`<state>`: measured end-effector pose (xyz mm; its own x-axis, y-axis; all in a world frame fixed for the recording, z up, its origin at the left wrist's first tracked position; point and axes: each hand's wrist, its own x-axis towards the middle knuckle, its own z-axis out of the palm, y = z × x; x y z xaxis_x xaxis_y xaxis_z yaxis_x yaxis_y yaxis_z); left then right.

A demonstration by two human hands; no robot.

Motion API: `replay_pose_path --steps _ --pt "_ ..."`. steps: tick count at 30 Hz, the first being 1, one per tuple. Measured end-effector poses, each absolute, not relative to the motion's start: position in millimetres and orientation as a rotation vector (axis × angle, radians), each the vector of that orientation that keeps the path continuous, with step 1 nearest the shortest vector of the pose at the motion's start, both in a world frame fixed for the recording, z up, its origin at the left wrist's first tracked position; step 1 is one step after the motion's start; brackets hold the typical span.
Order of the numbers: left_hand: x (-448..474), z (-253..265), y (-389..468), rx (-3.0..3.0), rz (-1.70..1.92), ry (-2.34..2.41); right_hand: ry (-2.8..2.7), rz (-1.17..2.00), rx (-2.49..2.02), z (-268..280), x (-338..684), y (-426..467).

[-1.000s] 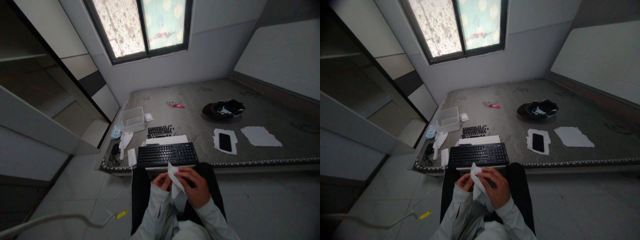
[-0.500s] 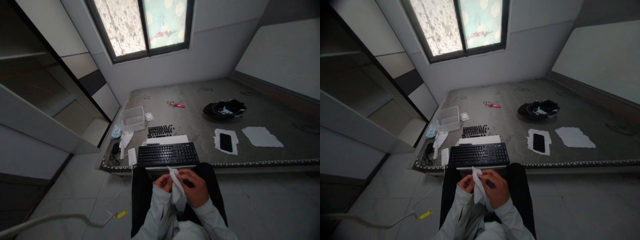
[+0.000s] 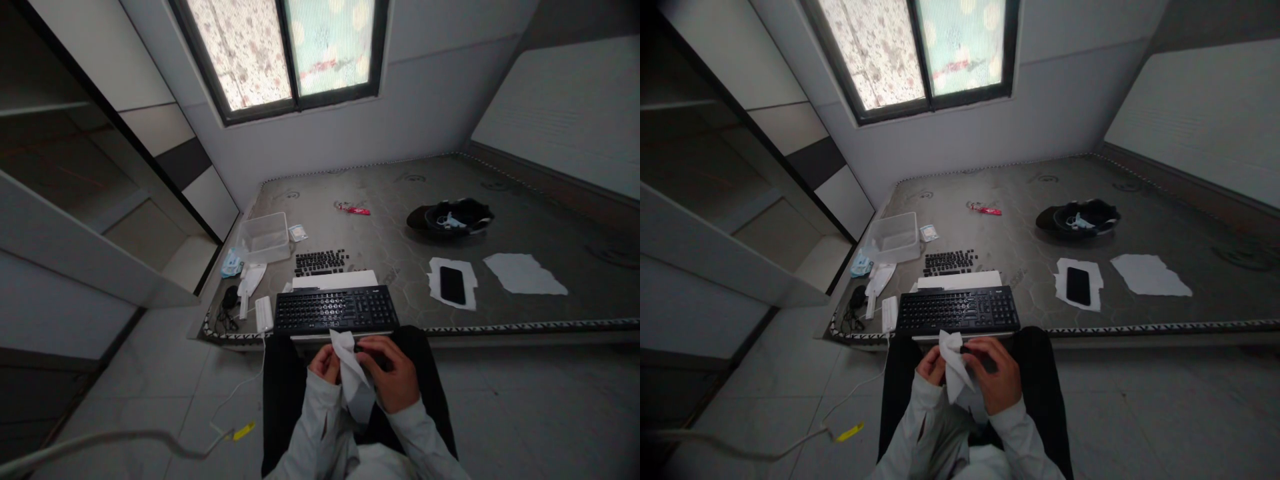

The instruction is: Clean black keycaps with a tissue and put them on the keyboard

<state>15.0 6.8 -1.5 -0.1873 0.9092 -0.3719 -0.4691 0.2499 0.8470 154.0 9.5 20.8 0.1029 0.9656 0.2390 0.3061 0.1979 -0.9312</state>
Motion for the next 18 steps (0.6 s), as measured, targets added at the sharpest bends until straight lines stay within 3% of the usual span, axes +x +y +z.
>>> replay_pose_path --steps 6,18 --pt "1 -6 14 0.573 1.362 1.295 -1.031 1.071 -1.324 9 156 17" --pt "-8 -8 34 0.402 1.293 1.511 -1.063 1.150 -1.352 3 153 26"
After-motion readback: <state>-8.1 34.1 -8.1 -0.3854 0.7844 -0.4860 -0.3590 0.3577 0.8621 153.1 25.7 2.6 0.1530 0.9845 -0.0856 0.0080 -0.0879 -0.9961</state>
